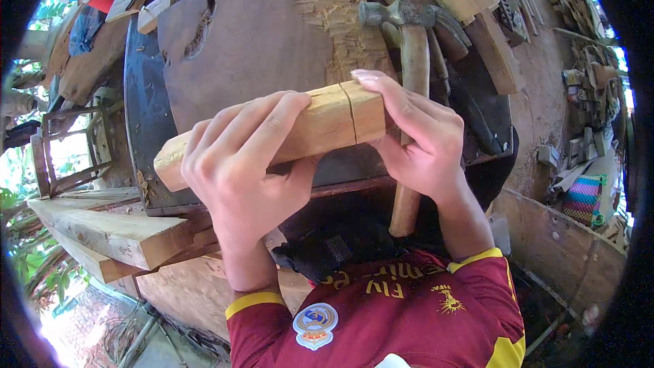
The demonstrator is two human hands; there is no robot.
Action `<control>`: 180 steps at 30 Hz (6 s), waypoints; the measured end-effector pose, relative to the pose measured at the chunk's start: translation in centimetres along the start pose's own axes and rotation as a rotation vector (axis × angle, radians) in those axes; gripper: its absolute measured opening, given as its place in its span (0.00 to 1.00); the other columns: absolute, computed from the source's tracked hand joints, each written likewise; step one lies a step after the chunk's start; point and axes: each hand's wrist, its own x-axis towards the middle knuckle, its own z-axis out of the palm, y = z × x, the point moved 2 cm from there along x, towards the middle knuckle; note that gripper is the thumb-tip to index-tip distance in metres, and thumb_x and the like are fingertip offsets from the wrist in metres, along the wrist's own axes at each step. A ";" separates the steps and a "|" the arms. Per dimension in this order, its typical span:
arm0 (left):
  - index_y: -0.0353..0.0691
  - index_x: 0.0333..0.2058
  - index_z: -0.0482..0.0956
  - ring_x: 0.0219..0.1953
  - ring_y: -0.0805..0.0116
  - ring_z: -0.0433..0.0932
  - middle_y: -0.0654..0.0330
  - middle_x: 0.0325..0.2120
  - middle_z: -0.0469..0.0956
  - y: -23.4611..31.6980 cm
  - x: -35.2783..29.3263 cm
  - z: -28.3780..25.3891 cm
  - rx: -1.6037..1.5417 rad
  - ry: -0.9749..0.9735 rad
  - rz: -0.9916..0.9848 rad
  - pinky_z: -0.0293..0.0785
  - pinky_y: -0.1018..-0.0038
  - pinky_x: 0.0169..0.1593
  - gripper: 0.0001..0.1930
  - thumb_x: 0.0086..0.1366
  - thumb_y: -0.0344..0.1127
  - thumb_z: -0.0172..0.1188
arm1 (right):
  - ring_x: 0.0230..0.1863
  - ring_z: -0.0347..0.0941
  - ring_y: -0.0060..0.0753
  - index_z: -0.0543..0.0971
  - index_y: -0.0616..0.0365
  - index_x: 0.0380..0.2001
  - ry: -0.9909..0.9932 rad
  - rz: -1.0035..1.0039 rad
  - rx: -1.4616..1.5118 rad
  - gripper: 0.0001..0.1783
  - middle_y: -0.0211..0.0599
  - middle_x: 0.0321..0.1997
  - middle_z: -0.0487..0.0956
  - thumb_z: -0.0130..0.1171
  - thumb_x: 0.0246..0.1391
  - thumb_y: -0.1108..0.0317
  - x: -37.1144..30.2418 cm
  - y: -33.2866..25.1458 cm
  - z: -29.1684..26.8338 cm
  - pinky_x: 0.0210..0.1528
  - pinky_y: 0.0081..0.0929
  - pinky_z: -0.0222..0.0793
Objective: The person cleans a small wooden block and a workbench surface with a brush, then uses a hammer to drive nails into the block. The person repeatedly hammers the nails and inspects the block between strikes.
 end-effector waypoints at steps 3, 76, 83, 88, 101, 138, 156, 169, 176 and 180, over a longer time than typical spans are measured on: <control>0.43 0.34 0.84 0.33 0.62 0.81 0.61 0.31 0.83 0.3 -0.1 -0.1 0.000 -0.024 -0.031 0.73 0.70 0.39 0.24 0.29 0.27 0.66 | 0.46 0.80 0.46 0.76 0.66 0.48 0.018 -0.015 0.010 0.29 0.50 0.46 0.80 0.65 0.36 0.84 -0.2 0.3 0.0 0.48 0.29 0.75; 0.33 0.38 0.82 0.32 0.71 0.82 0.53 0.29 0.83 -4.4 6.5 1.3 -0.144 -0.423 -0.118 0.76 0.75 0.40 0.17 0.53 0.40 0.69 | 0.45 0.78 0.49 0.74 0.66 0.51 0.100 0.027 -0.064 0.27 0.51 0.46 0.79 0.64 0.43 0.81 0.2 0.1 0.4 0.45 0.33 0.75; 0.33 0.37 0.83 0.31 0.69 0.82 0.53 0.28 0.83 -4.4 6.4 1.4 -0.133 -0.423 -0.114 0.76 0.75 0.39 0.18 0.53 0.40 0.70 | 0.45 0.78 0.49 0.74 0.65 0.51 0.099 0.026 -0.068 0.28 0.50 0.46 0.79 0.65 0.42 0.82 0.1 0.1 0.5 0.46 0.33 0.74; 0.34 0.38 0.83 0.33 0.69 0.82 0.53 0.30 0.83 -4.4 6.4 1.4 -0.122 -0.415 -0.129 0.75 0.75 0.40 0.19 0.52 0.42 0.70 | 0.45 0.78 0.49 0.74 0.64 0.52 0.098 0.038 -0.065 0.29 0.50 0.46 0.79 0.65 0.42 0.81 0.1 0.1 0.4 0.46 0.33 0.74; 0.36 0.49 0.75 0.49 0.50 0.74 0.50 0.46 0.77 -4.2 2.5 -2.8 0.236 -0.269 -0.190 0.71 0.63 0.52 0.33 0.41 0.39 0.75 | 0.44 0.77 0.49 0.73 0.63 0.52 0.086 0.060 -0.037 0.27 0.50 0.45 0.79 0.64 0.44 0.79 0.1 0.5 0.7 0.45 0.35 0.74; 0.31 0.48 0.71 0.45 0.66 0.74 0.55 0.42 0.75 5.1 -15.3 -19.8 0.360 0.760 -0.666 0.70 0.71 0.51 0.31 0.45 0.27 0.75 | 0.63 0.59 0.52 0.63 0.61 0.60 0.177 0.194 -0.324 0.37 0.50 0.61 0.64 0.66 0.47 0.70 -3.6 -3.8 -0.1 0.64 0.45 0.53; 0.33 0.42 0.68 0.39 0.55 0.70 0.50 0.36 0.68 -1.2 -17.1 -19.9 -0.379 1.426 -0.089 0.68 0.53 0.52 0.24 0.41 0.34 0.51 | 0.19 0.68 0.20 0.72 0.67 0.45 -0.061 0.807 0.750 0.18 0.32 0.29 0.73 0.58 0.49 0.81 -3.0 -4.6 -2.9 0.19 0.20 0.67; 0.34 0.44 0.65 0.35 0.58 0.69 0.54 0.31 0.66 -2.4 -17.0 -21.0 -0.486 1.196 0.129 0.69 0.52 0.48 0.25 0.43 0.31 0.52 | 0.19 0.64 0.20 0.64 0.61 0.54 0.328 -0.026 0.642 0.25 0.35 0.38 0.71 0.47 0.63 0.53 8.4 -12.5 -7.7 0.17 0.17 0.62; 0.33 0.44 0.64 0.35 0.59 0.68 0.54 0.31 0.65 -2.4 -16.4 -21.1 -0.470 1.220 0.119 0.70 0.52 0.47 0.25 0.42 0.29 0.52 | 0.20 0.63 0.23 0.64 0.55 0.54 0.103 -0.048 1.093 0.24 0.31 0.30 0.67 0.38 0.67 0.48 12.0 -16.0 -2.6 0.17 0.19 0.62; 0.33 0.44 0.64 0.34 0.59 0.68 0.53 0.31 0.66 -2.2 -16.5 -21.2 -0.476 1.226 0.112 0.70 0.53 0.47 0.26 0.41 0.28 0.51 | 0.19 0.67 0.20 0.72 0.54 0.44 -0.328 0.104 0.603 0.13 0.30 0.25 0.71 0.50 0.63 0.57 8.0 -14.6 3.5 0.16 0.19 0.61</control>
